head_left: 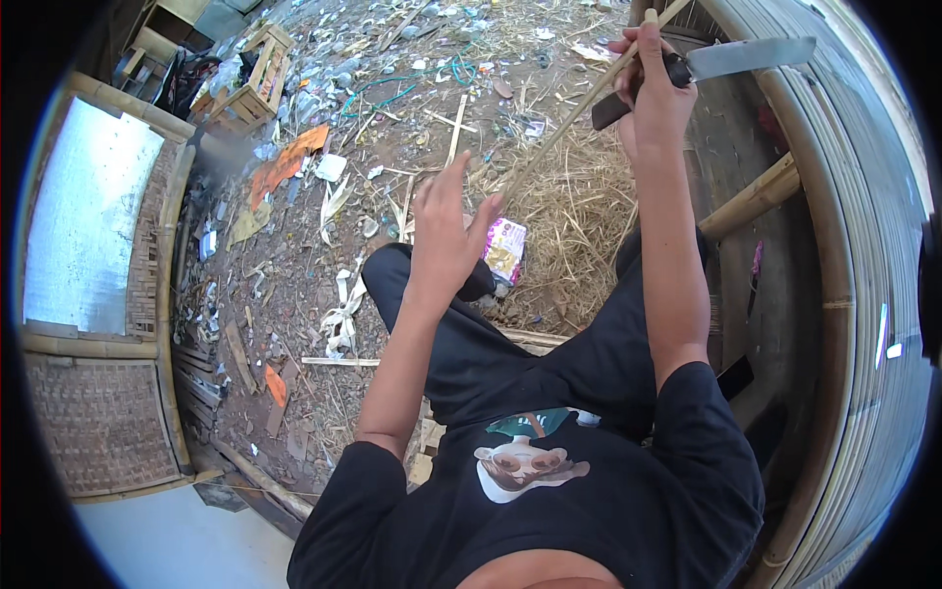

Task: The person whittles a thin bamboo stick with a knife, scraping bark and smoothing the surface while rotating the stick by hand.

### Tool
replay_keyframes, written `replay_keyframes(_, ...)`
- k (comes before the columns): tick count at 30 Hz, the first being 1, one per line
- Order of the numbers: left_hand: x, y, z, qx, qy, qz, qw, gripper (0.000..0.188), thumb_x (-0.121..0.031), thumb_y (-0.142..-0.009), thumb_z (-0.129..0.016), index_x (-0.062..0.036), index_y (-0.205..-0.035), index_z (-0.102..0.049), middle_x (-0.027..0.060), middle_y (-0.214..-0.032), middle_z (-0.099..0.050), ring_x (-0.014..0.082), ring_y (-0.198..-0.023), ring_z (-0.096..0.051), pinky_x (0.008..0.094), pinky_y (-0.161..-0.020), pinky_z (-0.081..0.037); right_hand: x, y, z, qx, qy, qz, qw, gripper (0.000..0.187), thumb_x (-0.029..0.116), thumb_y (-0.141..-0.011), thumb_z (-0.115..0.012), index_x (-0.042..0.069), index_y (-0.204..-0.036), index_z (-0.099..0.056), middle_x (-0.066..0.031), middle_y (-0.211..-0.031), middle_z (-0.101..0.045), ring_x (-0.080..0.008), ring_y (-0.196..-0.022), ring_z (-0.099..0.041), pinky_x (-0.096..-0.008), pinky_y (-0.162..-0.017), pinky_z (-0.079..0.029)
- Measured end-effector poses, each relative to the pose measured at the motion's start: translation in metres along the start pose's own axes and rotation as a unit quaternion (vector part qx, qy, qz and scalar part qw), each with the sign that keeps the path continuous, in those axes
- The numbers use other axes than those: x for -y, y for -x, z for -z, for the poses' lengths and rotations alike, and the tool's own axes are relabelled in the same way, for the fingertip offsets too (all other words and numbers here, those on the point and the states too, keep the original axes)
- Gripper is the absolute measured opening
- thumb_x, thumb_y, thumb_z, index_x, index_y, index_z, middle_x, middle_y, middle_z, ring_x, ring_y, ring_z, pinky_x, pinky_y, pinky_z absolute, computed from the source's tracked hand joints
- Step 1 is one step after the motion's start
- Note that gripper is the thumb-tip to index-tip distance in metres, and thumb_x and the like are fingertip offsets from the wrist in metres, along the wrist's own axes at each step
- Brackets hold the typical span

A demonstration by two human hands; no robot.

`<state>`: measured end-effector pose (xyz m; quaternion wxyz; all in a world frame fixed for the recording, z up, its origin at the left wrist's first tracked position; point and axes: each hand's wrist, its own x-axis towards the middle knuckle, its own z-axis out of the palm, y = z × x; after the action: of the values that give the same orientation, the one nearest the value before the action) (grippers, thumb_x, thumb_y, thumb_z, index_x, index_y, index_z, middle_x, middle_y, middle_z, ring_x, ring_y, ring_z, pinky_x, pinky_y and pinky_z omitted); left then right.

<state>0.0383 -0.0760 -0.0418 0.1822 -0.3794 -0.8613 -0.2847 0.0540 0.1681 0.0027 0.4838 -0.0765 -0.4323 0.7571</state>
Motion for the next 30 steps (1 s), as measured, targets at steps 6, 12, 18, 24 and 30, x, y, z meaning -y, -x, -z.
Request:
replay_keyframes(6, -0.02, -0.016, -0.017, 0.066, 0.254, 0.04, 0.964, 0.02, -0.013, -0.092, -0.056, -0.0004, -0.105, -0.06, 0.0111, -0.079, -0.066, 0.0179, -0.066, -0.064, 0.0287, -0.062, -0.049, 0.031, -0.017, -0.013, -0.022, 0.025, 0.04, 0.999, 0.03, 0.033, -0.09, -0.062, 0.003, -0.093, -0.064, -0.0021, -0.07, -0.06, -0.0041, -0.046, -0.043, -0.0206, -0.04, -0.03)
replay_keyframes(12, -0.042, -0.053, 0.014, -0.02, 0.205, -0.002, 0.979, 0.017, -0.013, -0.094, -0.051, 0.0, -0.094, -0.062, -0.0003, -0.058, -0.046, 0.0052, -0.05, -0.039, 0.0238, -0.045, -0.029, 0.082, -0.053, -0.038, -0.002, -0.072, 0.079, 0.994, 0.026, 0.03, -0.087, -0.067, 0.004, -0.088, -0.064, -0.0012, -0.068, -0.061, -0.0032, -0.043, -0.041, -0.0186, -0.039, -0.028)
replay_keyframes(18, -0.044, -0.012, 0.034, 0.228, 0.372, 0.165, 0.884, 0.02, -0.02, -0.097, -0.048, -0.0025, -0.102, -0.056, -0.0038, -0.062, -0.046, 0.0021, -0.044, -0.035, 0.02, -0.04, -0.027, 0.039, -0.038, -0.012, 0.048, 0.116, -0.06, 0.99, 0.025, 0.027, -0.086, -0.067, 0.003, -0.086, -0.063, -0.0036, -0.07, -0.062, -0.0045, -0.045, -0.043, -0.0201, -0.041, -0.029)
replay_keyframes(24, -0.016, 0.059, -0.023, 0.282, 0.487, 0.331, 0.757, 0.029, -0.028, -0.098, -0.046, -0.0012, -0.108, -0.051, 0.0009, -0.065, -0.053, 0.0051, -0.041, -0.046, 0.0183, -0.038, -0.037, -0.055, 0.046, 0.03, 0.085, 0.193, -0.282, 0.936, 0.026, 0.028, -0.085, -0.068, 0.002, -0.085, -0.064, -0.0052, -0.073, -0.066, -0.0042, -0.045, -0.045, -0.0191, -0.041, -0.031)
replay_keyframes(30, 0.005, 0.085, -0.072, 0.2, 0.496, 0.413, 0.737, 0.025, -0.022, -0.099, -0.044, -0.0028, -0.093, -0.058, -0.0041, -0.059, -0.044, 0.0031, -0.043, -0.037, 0.0204, -0.039, -0.026, -0.105, 0.077, 0.083, 0.106, 0.321, -0.404, 0.85, 0.052, 0.052, -0.079, -0.066, 0.0, -0.074, -0.064, -0.0066, -0.06, -0.062, -0.0099, -0.048, -0.053, -0.0277, -0.043, -0.041)
